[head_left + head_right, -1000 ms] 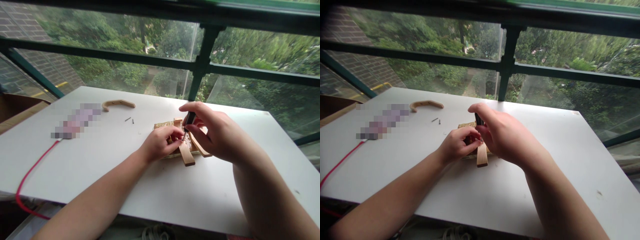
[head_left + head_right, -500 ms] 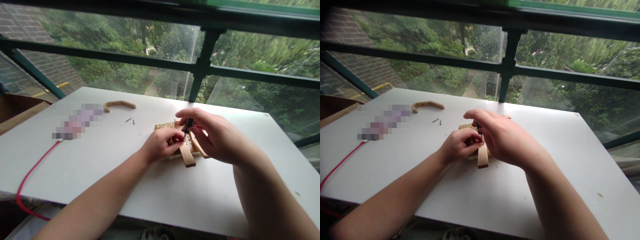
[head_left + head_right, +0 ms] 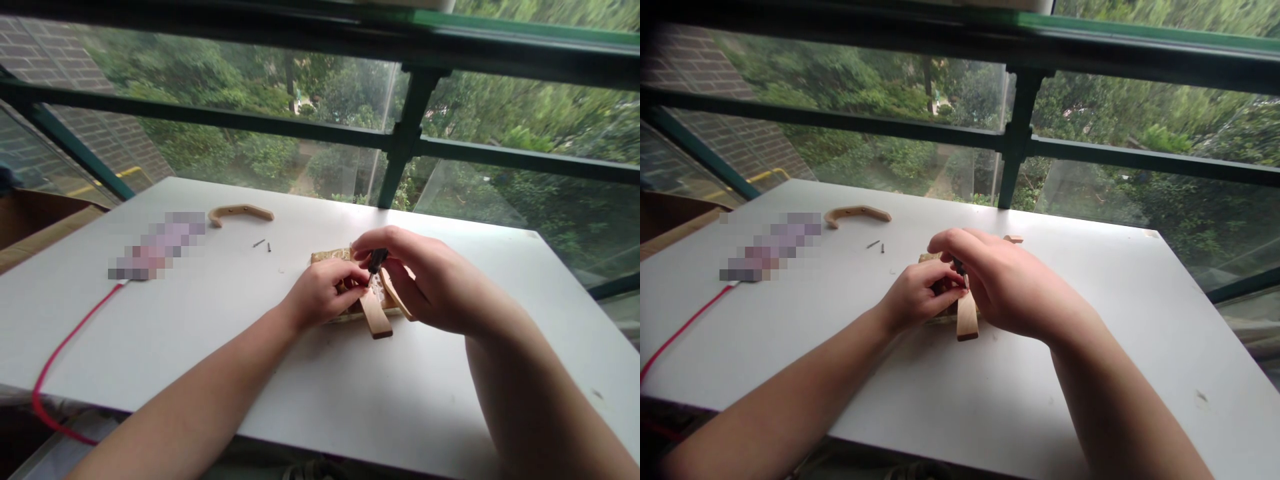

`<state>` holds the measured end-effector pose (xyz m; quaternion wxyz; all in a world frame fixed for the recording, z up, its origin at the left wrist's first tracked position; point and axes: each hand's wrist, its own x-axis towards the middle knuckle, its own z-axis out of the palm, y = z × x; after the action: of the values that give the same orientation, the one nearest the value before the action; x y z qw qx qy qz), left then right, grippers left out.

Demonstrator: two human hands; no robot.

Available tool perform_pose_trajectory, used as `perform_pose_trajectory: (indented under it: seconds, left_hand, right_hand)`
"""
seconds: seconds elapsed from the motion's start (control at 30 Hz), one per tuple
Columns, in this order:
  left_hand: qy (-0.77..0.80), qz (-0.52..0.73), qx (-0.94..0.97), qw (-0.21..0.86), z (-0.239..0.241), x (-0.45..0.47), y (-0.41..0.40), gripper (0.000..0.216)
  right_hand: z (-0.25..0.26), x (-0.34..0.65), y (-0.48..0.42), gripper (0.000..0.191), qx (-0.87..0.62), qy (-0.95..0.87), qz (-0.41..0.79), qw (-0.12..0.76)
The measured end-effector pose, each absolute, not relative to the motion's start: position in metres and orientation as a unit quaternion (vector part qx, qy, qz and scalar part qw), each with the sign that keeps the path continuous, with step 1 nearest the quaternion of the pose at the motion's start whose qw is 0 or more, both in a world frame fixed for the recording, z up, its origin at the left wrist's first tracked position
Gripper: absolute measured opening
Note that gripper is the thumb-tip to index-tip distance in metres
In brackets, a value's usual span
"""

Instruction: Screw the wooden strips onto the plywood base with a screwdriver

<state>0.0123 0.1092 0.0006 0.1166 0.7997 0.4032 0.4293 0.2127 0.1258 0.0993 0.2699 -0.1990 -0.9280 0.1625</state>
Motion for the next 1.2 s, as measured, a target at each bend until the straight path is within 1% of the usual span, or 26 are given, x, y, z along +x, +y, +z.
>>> perform_pose_trajectory:
  seconds: [0.23,0.7,0.97,1.03,1.2]
  left_hand:
    - [0.405,0.428,0.799,0.122,0.0017,0.0124,0.1087,0.009]
    - [0.405,0.438,0.796,0.101,-0.0002,0.0130,0.1092,0.007]
    - [0.404,0.427,0.798,0.129,0.0009,0.0125,0.1089,0.008]
    - [0.405,0.421,0.800,0.136,0.0012,0.0122,0.1090,0.008]
    - [0.409,0.410,0.800,0.157,0.0018,0.0120,0.1086,0.009]
  right_hand:
    - [0.0998,0.2134,0.1272,0.036,-0.215,-0.926,0.173,0.258]
    - [0.1016,0.2134,0.1268,0.036,-0.205,-0.928,0.182,0.253]
    - [0.1058,0.2195,0.1280,0.027,-0.227,-0.922,0.186,0.253]
    - [0.1058,0.2203,0.1273,0.028,-0.228,-0.922,0.187,0.252]
    - [0.1023,0.2185,0.1290,0.039,-0.226,-0.922,0.179,0.259]
